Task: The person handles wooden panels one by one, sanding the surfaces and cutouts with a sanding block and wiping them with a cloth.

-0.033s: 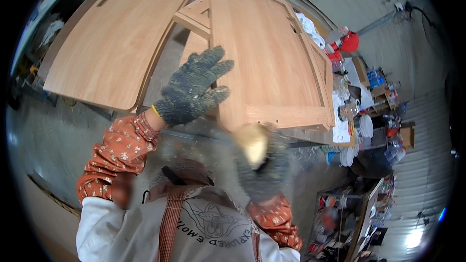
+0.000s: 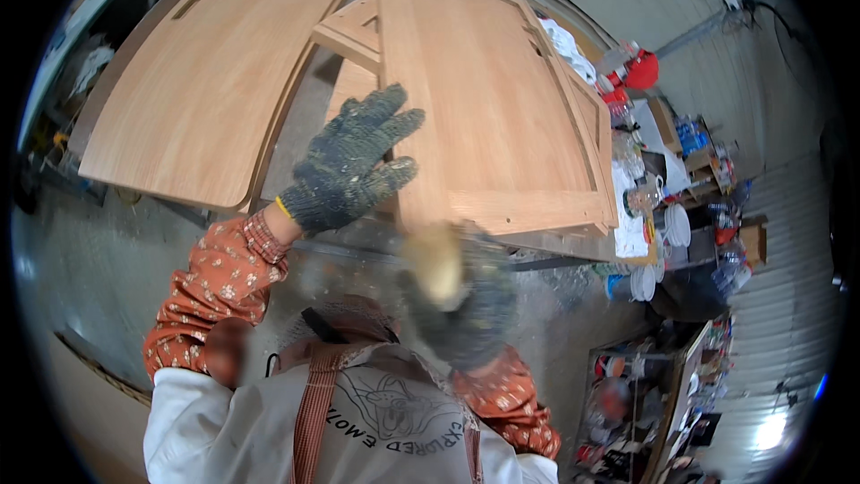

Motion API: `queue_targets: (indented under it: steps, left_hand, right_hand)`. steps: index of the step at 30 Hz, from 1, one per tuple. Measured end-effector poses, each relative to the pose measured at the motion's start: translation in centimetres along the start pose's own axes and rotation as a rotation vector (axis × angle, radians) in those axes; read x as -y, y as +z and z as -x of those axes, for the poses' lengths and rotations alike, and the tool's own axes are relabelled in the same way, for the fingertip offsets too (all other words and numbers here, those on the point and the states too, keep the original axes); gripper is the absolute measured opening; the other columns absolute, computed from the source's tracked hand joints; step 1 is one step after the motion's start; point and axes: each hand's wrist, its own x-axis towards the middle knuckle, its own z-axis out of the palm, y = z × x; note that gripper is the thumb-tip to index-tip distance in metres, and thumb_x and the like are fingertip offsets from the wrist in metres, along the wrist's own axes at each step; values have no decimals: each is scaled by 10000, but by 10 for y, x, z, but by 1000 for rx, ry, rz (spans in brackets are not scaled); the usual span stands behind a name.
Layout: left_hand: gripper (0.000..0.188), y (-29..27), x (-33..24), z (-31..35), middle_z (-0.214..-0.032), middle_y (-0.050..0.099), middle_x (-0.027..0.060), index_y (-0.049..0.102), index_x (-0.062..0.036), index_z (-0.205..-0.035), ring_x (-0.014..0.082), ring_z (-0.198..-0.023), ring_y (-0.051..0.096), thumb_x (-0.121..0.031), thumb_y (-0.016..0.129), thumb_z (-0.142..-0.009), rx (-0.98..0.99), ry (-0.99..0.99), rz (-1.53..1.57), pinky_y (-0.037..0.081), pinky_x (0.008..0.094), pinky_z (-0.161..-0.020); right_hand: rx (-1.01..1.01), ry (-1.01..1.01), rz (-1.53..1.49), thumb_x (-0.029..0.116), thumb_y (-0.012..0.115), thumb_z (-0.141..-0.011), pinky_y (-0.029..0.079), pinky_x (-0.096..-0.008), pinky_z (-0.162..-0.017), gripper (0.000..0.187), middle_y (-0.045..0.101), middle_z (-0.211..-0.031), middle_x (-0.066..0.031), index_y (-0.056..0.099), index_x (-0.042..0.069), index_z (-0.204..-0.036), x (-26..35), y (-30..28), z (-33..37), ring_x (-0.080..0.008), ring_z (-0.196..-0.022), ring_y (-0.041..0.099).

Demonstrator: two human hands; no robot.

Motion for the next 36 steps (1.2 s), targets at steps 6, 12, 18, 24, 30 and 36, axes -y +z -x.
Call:
queue_targets:
  steps: [6,12,18,24,30,36]
  left_hand:
    - [474,-7,-5,-2,-1473,432,163,542,-113,-1364,312,-1387,380,-282,613,-927,-20,-2,45,252,448,-1157]
    - [494,-2,-7,-7,-1446,453,199,547,-105,-1355,343,-1365,403,-294,638,-907,-23,-22,128,258,472,-1145]
    - [503,-7,-3,-4,-1464,426,210,532,-74,-1363,356,-1371,392,-285,621,-916,12,-63,163,247,449,-1156]
    - [482,-6,-5,-8,-1482,410,201,538,-72,-1363,339,-1400,351,-294,579,-936,47,-108,203,275,437,-1140]
    - [454,-11,-6,-16,-1446,461,181,565,-87,-1339,348,-1368,389,-260,605,-920,109,-88,-18,279,445,-1140]
    - [500,-17,-80,-40,-1346,549,181,604,-33,-1259,381,-1291,471,-263,685,-823,279,53,-319,310,491,-1123]
  right_hand:
    - [-109,26,22,189,758,-802,494,-457,-885,641,577,-1190,-200,463,24,-1347,-25,-8,0,-365,-1051,594]
    - [-439,535,218,260,748,-834,475,-389,-951,698,568,-1238,-194,434,-18,-1392,-168,-80,34,-287,-1085,586]
    - [-148,119,241,203,771,-796,495,-443,-900,619,561,-1216,-237,473,-42,-1279,-77,-40,15,-358,-1091,586]
    - [-198,135,98,292,753,-807,498,-452,-903,592,580,-1169,-235,522,-24,-1251,-99,-49,17,-385,-1067,591]
    - [-514,685,189,284,740,-830,485,-428,-914,662,575,-1218,-222,463,-26,-1346,-251,-113,41,-358,-1059,594]
    - [-276,294,250,277,732,-833,467,-425,-978,618,574,-1224,-225,496,-48,-1303,-179,-86,29,-362,-1143,564]
